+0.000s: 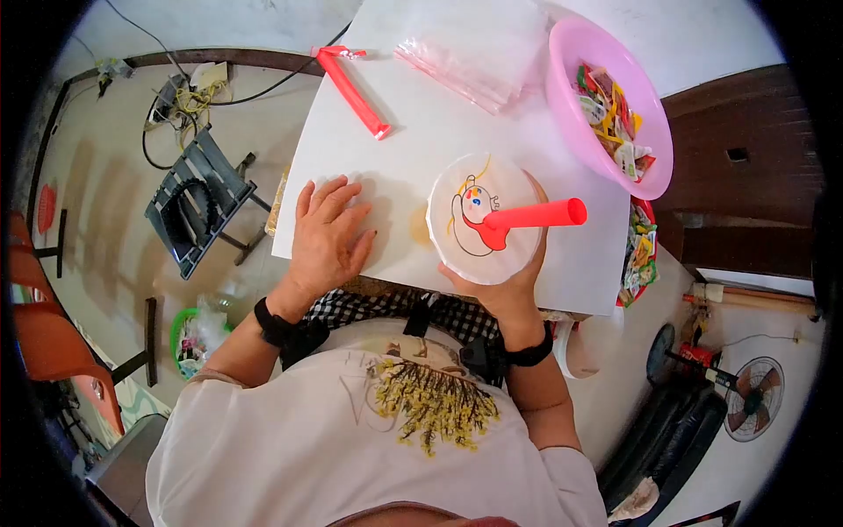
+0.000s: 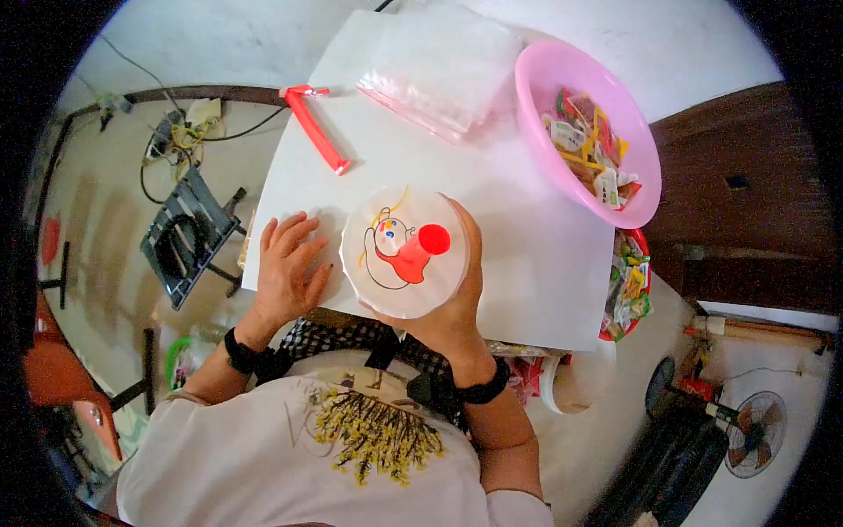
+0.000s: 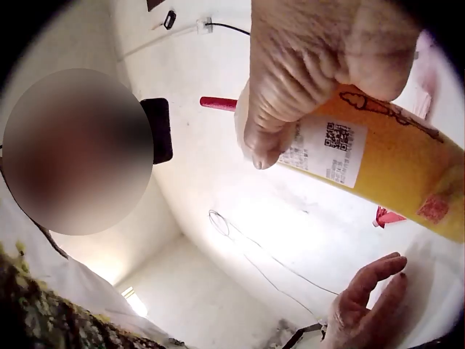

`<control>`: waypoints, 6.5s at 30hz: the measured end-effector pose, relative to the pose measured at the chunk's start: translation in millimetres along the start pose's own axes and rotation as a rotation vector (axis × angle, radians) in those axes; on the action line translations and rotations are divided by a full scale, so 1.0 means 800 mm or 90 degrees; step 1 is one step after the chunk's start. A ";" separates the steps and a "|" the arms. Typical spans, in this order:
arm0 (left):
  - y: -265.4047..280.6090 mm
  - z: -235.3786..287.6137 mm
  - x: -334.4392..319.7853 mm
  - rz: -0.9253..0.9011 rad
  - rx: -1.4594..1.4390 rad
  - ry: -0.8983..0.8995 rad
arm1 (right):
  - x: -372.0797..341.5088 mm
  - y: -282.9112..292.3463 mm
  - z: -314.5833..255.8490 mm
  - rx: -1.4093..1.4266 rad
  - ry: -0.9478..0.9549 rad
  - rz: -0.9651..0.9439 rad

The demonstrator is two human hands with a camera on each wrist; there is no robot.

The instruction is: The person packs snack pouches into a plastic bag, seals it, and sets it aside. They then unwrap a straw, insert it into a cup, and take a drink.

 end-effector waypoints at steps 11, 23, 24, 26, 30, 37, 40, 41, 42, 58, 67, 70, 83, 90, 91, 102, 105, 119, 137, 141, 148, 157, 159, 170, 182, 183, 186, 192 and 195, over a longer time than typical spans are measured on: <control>0.002 -0.001 0.002 0.007 0.001 0.018 | -0.012 -0.006 -0.011 0.110 -0.093 -0.029; 0.004 -0.002 -0.001 0.027 -0.004 0.001 | 0.000 -0.028 -0.105 0.197 0.036 -0.262; 0.004 -0.002 -0.001 0.025 0.001 0.000 | 0.001 -0.024 -0.114 0.214 0.089 -0.230; 0.003 -0.001 -0.001 0.018 0.005 -0.002 | -0.001 -0.016 -0.131 0.246 0.192 -0.165; 0.006 0.001 -0.001 0.032 0.006 -0.011 | -0.001 -0.015 -0.138 0.244 0.213 -0.169; 0.005 0.000 -0.003 0.033 0.000 -0.020 | -0.001 -0.017 -0.144 0.220 0.228 -0.172; 0.004 0.000 -0.002 0.034 0.005 -0.022 | 0.001 -0.016 -0.143 0.233 0.239 -0.159; 0.004 0.000 -0.003 0.035 0.007 -0.023 | 0.002 -0.016 -0.143 0.238 0.244 -0.154; 0.004 -0.001 -0.003 0.035 0.009 -0.024 | 0.004 -0.016 -0.143 0.239 0.245 -0.153; 0.001 -0.002 -0.005 0.037 0.016 -0.023 | 0.007 -0.010 -0.147 0.215 0.244 -0.141; 0.000 -0.002 -0.006 0.044 0.008 -0.022 | 0.004 0.001 -0.150 0.211 0.246 -0.127; 0.002 0.000 -0.004 0.049 0.007 -0.019 | 0.004 0.007 -0.153 0.201 0.242 -0.122; 0.001 0.000 -0.004 0.033 0.008 -0.009 | 0.000 0.016 -0.152 0.217 0.229 -0.110; 0.001 0.000 -0.004 0.031 0.008 -0.018 | 0.000 0.016 -0.149 0.231 0.230 -0.105; 0.001 0.000 -0.004 0.033 0.007 -0.019 | 0.000 0.016 -0.148 0.229 0.227 -0.108; 0.003 0.002 -0.005 0.041 0.004 -0.025 | -0.010 0.010 -0.104 0.304 -0.037 -0.121; 0.001 0.001 -0.005 0.039 0.019 -0.030 | -0.011 0.009 -0.091 0.316 -0.078 -0.113; 0.002 0.004 -0.002 0.030 0.019 -0.015 | -0.011 0.007 -0.095 0.307 -0.034 -0.133; 0.002 0.003 -0.003 0.040 0.004 -0.023 | -0.001 0.008 -0.128 0.213 0.075 -0.160; 0.002 0.002 -0.004 0.037 0.000 -0.019 | -0.002 0.011 -0.136 0.199 0.161 -0.134; 0.003 0.002 -0.003 0.031 0.005 -0.013 | -0.003 0.013 -0.145 0.171 0.214 -0.134; 0.002 0.003 -0.005 0.026 0.007 -0.016 | -0.005 0.016 -0.149 0.174 0.244 -0.113; 0.002 0.004 -0.004 0.022 0.012 -0.017 | -0.005 0.019 -0.149 0.169 0.241 -0.114; -0.001 0.002 -0.004 0.025 0.003 -0.010 | -0.005 0.030 -0.145 0.144 0.270 -0.072; -0.003 0.002 -0.002 0.018 0.018 0.001 | -0.002 0.033 -0.137 0.170 0.263 -0.073; -0.004 0.002 -0.002 0.018 0.017 0.001 | -0.002 0.033 -0.135 0.176 0.259 -0.074; -0.001 0.004 -0.001 0.014 0.011 0.002 | 0.000 0.032 -0.130 0.189 0.234 -0.078; 0.001 0.006 0.001 0.013 0.031 -0.010 | 0.005 0.024 -0.086 0.251 -0.037 -0.131; 0.004 0.008 0.003 0.009 0.019 0.006 | -0.004 0.033 -0.037 0.371 -0.225 -0.068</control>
Point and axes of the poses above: each hand's wrist, its own x-axis towards the middle knuckle, its own y-axis out of the back of the hand, z = x × y, the point moved 10 cm from there along x, towards the middle knuckle, and after that the axes turned 1 degree about -y, right-handed, at the moved point
